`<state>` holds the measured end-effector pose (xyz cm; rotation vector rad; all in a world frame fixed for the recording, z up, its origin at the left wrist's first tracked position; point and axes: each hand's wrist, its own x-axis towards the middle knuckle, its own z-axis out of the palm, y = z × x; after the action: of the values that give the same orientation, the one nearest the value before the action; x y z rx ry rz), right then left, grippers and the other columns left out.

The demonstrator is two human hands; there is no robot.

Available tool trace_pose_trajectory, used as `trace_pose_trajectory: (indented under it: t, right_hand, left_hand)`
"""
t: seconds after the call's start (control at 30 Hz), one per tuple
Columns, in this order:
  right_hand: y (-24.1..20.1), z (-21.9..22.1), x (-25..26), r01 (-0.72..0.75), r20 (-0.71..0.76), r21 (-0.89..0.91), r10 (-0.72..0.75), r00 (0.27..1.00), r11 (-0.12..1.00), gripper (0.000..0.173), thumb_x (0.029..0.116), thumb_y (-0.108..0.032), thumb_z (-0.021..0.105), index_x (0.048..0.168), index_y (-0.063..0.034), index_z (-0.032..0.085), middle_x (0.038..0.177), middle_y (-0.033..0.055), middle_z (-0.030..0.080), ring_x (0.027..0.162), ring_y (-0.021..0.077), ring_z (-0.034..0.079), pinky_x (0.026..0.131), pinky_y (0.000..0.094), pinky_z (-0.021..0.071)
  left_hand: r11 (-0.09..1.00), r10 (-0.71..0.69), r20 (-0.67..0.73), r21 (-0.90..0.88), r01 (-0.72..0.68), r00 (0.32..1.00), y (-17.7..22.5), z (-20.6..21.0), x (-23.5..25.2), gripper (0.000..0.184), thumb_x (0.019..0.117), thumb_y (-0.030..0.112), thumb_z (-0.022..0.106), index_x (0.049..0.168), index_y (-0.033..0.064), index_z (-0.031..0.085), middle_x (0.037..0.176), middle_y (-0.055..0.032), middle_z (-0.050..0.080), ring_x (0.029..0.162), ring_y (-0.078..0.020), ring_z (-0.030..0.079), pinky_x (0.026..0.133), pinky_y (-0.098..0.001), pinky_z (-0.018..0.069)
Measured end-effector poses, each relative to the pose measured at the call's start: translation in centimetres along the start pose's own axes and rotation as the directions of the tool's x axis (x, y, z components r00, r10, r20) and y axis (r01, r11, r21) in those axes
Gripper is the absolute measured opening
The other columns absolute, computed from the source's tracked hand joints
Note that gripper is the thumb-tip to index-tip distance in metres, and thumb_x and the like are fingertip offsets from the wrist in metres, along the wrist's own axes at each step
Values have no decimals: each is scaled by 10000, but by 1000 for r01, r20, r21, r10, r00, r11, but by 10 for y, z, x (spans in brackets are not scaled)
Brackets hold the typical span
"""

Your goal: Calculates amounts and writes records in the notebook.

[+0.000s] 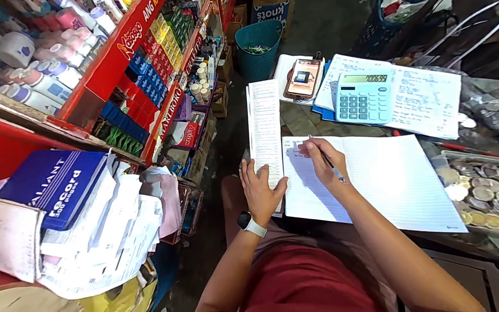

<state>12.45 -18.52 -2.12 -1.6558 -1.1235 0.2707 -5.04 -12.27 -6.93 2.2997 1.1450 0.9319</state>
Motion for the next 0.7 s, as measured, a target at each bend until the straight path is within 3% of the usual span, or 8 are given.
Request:
trace_pose_trajectory:
  t: [0.07, 0.17, 0.27, 0.4, 0.7]
  right_hand:
    - [9, -6, -11, 47, 14, -137, -46, 999, 989, 300, 1059, -173, 494, 1098, 46, 696, 940, 157, 696, 837, 137, 646, 775, 260, 524]
    - [17, -11, -25, 86, 46, -264, -76, 996, 961, 277, 1000, -159, 547, 1118, 26, 715, 1051, 200, 719, 1010, 299, 686, 916, 395, 546]
    - [20, -12, -34, 122, 81, -294, -103, 991, 948, 269, 978, -142, 557, 1116, 33, 707, 1096, 210, 721, 1102, 382, 668, 1007, 468, 512]
    - [25, -11, -37, 148, 93, -301, -126, 988, 942, 275, 975, -135, 554, 1119, 38, 713, 1115, 210, 728, 1150, 410, 655, 1055, 485, 487]
    - [25, -8, -38, 151, 103, -334, -123, 987, 931, 266, 961, -122, 567, 1106, 40, 721, 1131, 219, 726, 1170, 428, 647, 1055, 496, 489]
  left_hand:
    - [1000, 3, -9, 4, -3, 1000, 0, 0, 0, 518, 826, 493, 751, 1129, 72, 755, 1420, -291, 549, 1413, -534, 395, 1174, -630, 306]
    - [1000, 8, -9, 12, -8, 1000, 0, 0, 0, 517, 827, 487, 753, 1138, 74, 754, 1419, -293, 548, 1412, -535, 394, 1172, -629, 309]
    - [1000, 8, -4, 18, -8, 1000, 0, 0, 0, 523, 831, 485, 751, 1147, 68, 752, 1422, -295, 545, 1412, -537, 392, 1176, -633, 297]
    - [1000, 10, 1, 28, -10, 1000, -1, 0, 0, 530, 835, 499, 741, 1152, 75, 753, 1426, -290, 545, 1418, -536, 385, 1180, -630, 291]
    - [999, 9, 6, 32, -10, 1000, -5, 3, -1, 536, 840, 519, 736, 1151, 83, 750, 1441, -286, 532, 1425, -522, 382, 1181, -623, 297]
